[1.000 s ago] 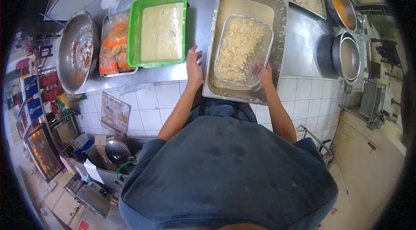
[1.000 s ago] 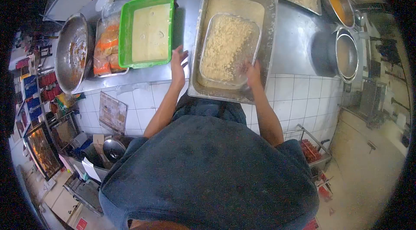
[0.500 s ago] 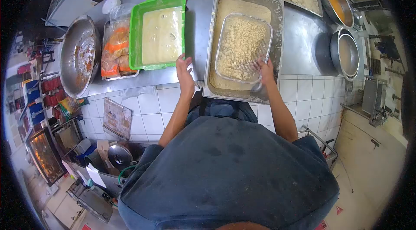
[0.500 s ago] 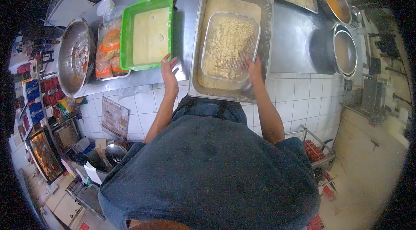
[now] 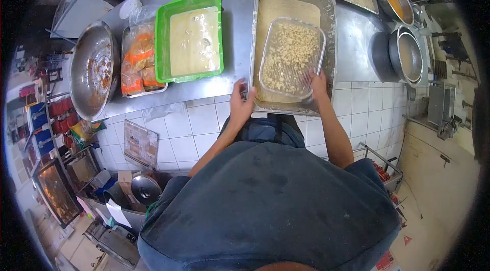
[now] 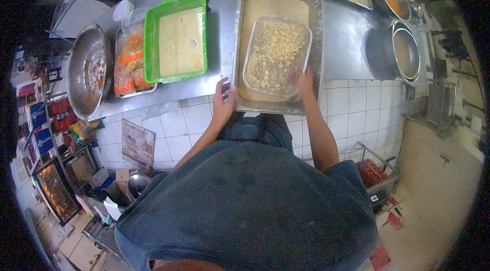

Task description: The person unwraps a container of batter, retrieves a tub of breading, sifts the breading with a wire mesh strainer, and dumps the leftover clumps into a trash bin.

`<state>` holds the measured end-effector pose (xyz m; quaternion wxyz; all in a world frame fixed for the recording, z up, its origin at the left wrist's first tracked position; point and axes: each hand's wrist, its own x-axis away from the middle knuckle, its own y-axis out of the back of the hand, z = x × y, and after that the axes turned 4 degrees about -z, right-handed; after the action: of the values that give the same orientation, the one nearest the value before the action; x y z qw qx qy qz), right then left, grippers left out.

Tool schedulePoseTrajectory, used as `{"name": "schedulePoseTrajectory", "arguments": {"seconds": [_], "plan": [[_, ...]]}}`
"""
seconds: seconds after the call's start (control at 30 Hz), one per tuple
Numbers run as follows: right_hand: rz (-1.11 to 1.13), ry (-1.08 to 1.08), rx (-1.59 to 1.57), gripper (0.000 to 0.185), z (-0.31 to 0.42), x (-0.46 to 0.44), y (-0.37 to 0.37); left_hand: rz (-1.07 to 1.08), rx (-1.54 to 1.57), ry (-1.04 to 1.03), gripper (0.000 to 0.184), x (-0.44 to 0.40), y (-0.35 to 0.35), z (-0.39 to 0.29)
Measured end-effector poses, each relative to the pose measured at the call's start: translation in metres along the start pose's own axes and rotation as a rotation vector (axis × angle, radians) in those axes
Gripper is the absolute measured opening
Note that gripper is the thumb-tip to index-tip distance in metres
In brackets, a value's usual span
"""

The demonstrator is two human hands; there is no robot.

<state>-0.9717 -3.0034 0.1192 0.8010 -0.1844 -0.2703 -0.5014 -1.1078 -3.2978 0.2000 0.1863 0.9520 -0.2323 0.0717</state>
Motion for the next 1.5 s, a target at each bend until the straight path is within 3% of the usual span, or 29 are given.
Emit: {"name": "schedulePoseTrajectory", "arguments": {"seconds": [0.07, 0.1, 0.2, 0.3, 0.37, 0.53, 0.73, 0.93, 1.07, 1.13, 1.2, 1.27, 1.33, 1.4, 1.5], "plan": [[0.036, 0.116, -0.094, 0.026, 0.005, -0.002, -0.003, -0.080, 0.088, -0.150, 0.037, 0.002, -0.022, -0.001], [0.056, 0.176, -0.142, 0.024, 0.008, -0.001, -0.004, -0.074, 0.066, -0.110, 0.035, 0.004, -0.024, 0.003], [0.022, 0.004, -0.052, 0.026, 0.005, 0.003, 0.002, -0.140, 0.003, -0.107, 0.030, -0.004, -0.036, 0.011], [0.066, 0.108, -0.113, 0.028, 0.015, -0.002, -0.001, -0.286, -0.102, -0.217, 0.026, 0.023, -0.045, 0.019], [0.093, 0.054, -0.053, 0.027, 0.022, -0.003, -0.002, -0.375, -0.154, -0.293, 0.023, 0.031, -0.053, 0.023], [0.226, 0.097, -0.105, 0.023, 0.035, -0.001, -0.028, -0.427, -0.178, -0.208, 0.026, 0.034, -0.046, 0.019], [0.208, 0.150, -0.081, 0.024, 0.086, 0.029, -0.054, -0.574, -0.207, -0.258, 0.030, -0.026, -0.046, 0.022], [0.119, 0.278, -0.078, 0.031, 0.146, 0.016, -0.039, -0.568, -0.094, -0.091, 0.040, -0.033, -0.033, 0.001], [0.062, 0.361, -0.101, 0.038, 0.188, 0.036, -0.043, -0.173, 0.100, 0.087, 0.046, 0.031, 0.031, 0.056], [0.073, 0.364, -0.095, 0.042, 0.189, 0.038, -0.046, -0.099, -0.113, 0.336, 0.048, 0.073, 0.076, 0.117], [0.075, 0.355, -0.043, 0.048, 0.187, 0.035, -0.060, -0.080, -0.486, 0.508, 0.048, 0.118, 0.120, 0.224], [0.169, 0.363, 0.042, 0.048, 0.175, 0.049, -0.077, -0.090, -0.554, 0.757, 0.053, 0.164, 0.171, 0.266], [0.163, 0.339, 0.063, 0.037, 0.155, 0.049, -0.087, -0.372, -0.441, 0.834, 0.057, 0.204, 0.213, 0.283], [0.121, 0.306, 0.097, 0.039, 0.141, 0.078, -0.117, -0.627, -0.410, 0.868, 0.059, 0.215, 0.251, 0.297], [0.189, 0.284, -0.021, 0.037, 0.113, 0.118, -0.182, -0.831, -0.207, 0.777, 0.060, 0.203, 0.317, 0.300]]}}
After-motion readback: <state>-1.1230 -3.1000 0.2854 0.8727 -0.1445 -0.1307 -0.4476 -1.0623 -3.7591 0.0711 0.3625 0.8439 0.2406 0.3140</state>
